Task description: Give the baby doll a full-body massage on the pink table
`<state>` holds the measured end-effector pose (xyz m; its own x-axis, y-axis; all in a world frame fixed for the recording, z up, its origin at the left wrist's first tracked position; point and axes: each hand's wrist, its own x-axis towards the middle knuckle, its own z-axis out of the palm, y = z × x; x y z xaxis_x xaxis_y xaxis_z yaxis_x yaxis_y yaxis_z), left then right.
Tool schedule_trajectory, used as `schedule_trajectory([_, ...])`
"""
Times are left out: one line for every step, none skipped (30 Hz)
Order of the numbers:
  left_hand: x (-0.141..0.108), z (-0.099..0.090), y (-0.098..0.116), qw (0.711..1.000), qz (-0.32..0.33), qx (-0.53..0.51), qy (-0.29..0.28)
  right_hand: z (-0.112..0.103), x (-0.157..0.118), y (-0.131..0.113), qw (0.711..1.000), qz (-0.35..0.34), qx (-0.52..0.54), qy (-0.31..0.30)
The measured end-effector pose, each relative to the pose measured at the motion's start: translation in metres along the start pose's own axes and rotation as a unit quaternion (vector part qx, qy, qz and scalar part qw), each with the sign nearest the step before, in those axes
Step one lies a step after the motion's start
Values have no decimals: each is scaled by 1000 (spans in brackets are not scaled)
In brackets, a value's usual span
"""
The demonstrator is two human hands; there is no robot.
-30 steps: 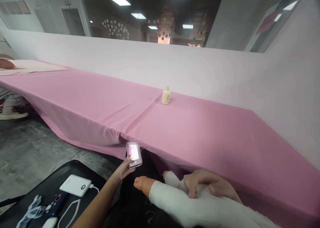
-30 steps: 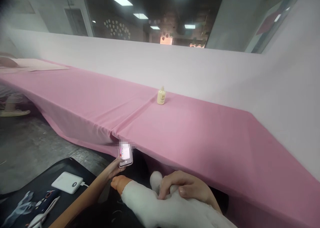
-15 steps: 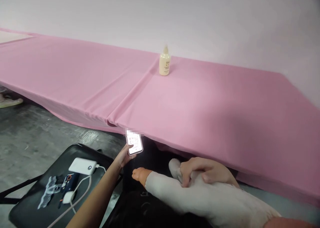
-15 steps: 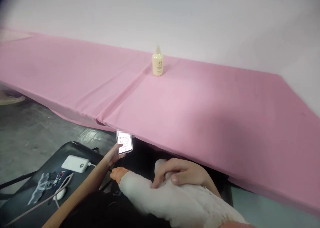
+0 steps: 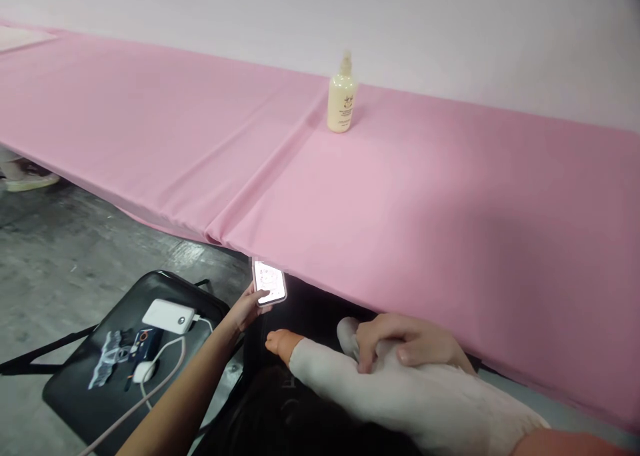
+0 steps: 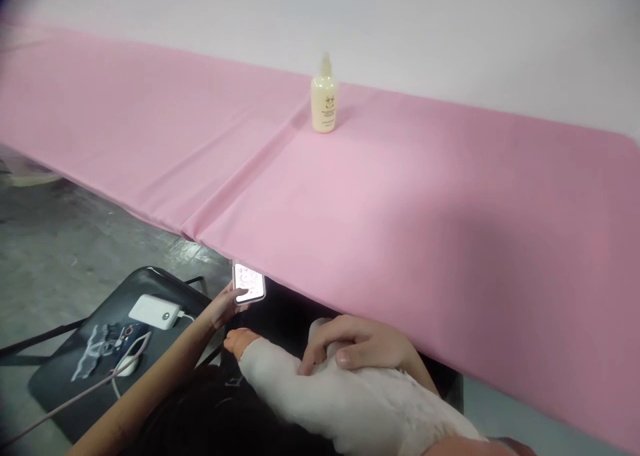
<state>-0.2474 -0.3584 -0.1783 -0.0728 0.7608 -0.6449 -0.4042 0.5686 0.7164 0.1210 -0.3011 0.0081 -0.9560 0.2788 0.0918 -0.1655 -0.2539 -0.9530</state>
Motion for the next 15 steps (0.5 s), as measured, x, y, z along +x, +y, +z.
schedule_trajectory([0,-1,0,1000,-2,-1,2,-1,0,1,1000,3,-1,2])
schedule_trajectory([0,-1,0,1000,-5,-5,4,-1,0,2,1000,6,1,4])
schedule_trajectory([-1,-1,1,1000,-8,-11,7,-2,-1,3,1000,6,5,4])
schedule_trajectory([-1,-1,1,1000,-12,-19,9,-2,-1,3,1000,4,11,0])
schedule_trajectory([-1,-1,2,999,-18,-29,12,-2,-2,4,1000,3,17,-4])
schedule_trajectory([-1,-1,3,999,-25,-39,13,-2,-3,4,1000,5,22,-9])
schedule_trajectory([-1,0,3,998,-32,-50,13,-2,-3,4,1000,10,26,-9])
schedule_trajectory([-1,1,4,997,-38,-59,11,-2,-3,3,999,17,29,-5])
schedule_trajectory([-1,1,5,997,-44,-67,9,-2,-4,1,999,21,32,2])
schedule_trajectory([-1,2,5,996,-48,-72,6,-1,-4,0,999,25,34,7])
schedule_trajectory([-2,3,6,996,-51,-75,4,-1,-4,-1,999,28,35,12])
schedule_trajectory([-2,4,6,996,-54,-77,4,0,-4,-2,999,28,35,13])
schedule_trajectory([-2,4,7,995,-56,-78,5,0,-4,-3,999,26,35,14])
schedule_trajectory([-3,4,7,995,-57,-79,5,0,-4,-4,999,25,32,12])
schedule_trajectory([-3,4,8,995,-55,-81,3,0,-4,-4,999,22,29,13])
